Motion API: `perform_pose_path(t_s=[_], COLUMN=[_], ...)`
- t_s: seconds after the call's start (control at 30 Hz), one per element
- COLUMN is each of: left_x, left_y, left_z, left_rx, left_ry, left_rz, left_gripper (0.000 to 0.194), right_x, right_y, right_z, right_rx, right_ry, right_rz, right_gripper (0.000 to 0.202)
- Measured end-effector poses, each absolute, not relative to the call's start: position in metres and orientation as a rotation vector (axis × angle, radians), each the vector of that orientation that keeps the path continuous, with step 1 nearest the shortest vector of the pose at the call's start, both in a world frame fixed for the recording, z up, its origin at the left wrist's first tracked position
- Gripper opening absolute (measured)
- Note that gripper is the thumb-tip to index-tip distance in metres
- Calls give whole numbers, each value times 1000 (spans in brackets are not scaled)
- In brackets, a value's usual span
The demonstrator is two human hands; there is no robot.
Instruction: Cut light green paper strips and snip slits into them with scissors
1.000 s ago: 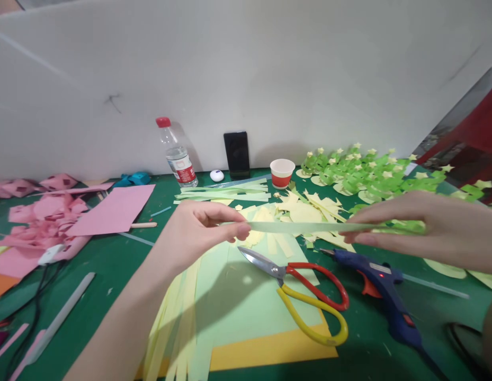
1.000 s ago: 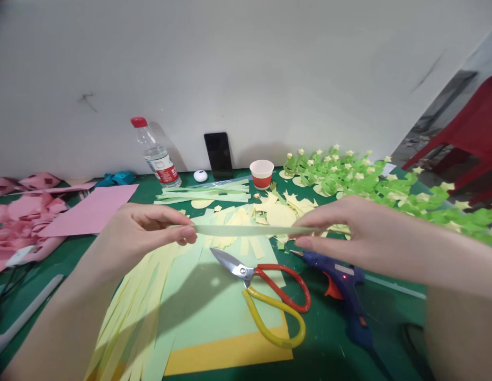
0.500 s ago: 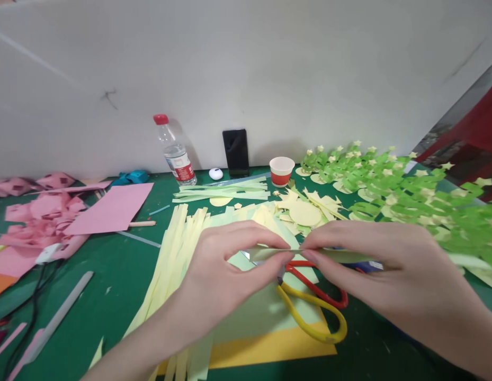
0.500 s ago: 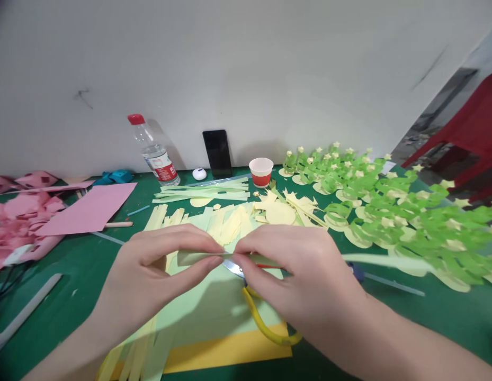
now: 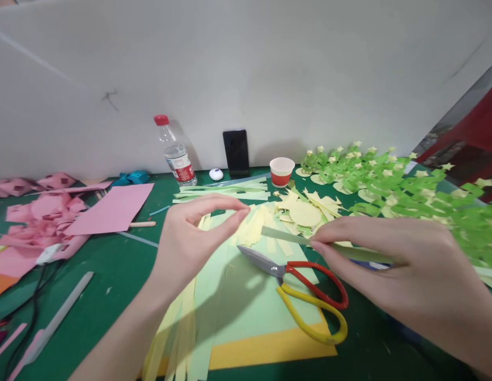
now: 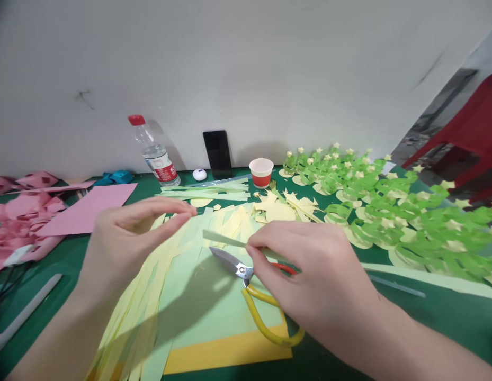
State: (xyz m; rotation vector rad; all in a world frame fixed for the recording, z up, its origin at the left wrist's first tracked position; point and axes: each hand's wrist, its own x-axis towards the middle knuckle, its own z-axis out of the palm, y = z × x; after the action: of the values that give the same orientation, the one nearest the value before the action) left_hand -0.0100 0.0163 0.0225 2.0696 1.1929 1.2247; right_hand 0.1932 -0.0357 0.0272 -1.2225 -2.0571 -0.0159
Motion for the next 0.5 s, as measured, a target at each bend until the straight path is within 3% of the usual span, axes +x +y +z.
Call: perform_pose_path(t_s=[0.27,0.5], left_x=[16,19], left_y=[2,-1], left_z=[11,7], left_rx=[2320,2364], left_ry=[689,766], left_rz=[1174,1216], left_gripper=[7,11], right_x=[185,182], right_y=[-34,-35], right_z=[20,14], right_rx=[-1139,-1142], right_ry=[-2100,-2124], right_rz=[-80,-125], right_gripper=[30,32])
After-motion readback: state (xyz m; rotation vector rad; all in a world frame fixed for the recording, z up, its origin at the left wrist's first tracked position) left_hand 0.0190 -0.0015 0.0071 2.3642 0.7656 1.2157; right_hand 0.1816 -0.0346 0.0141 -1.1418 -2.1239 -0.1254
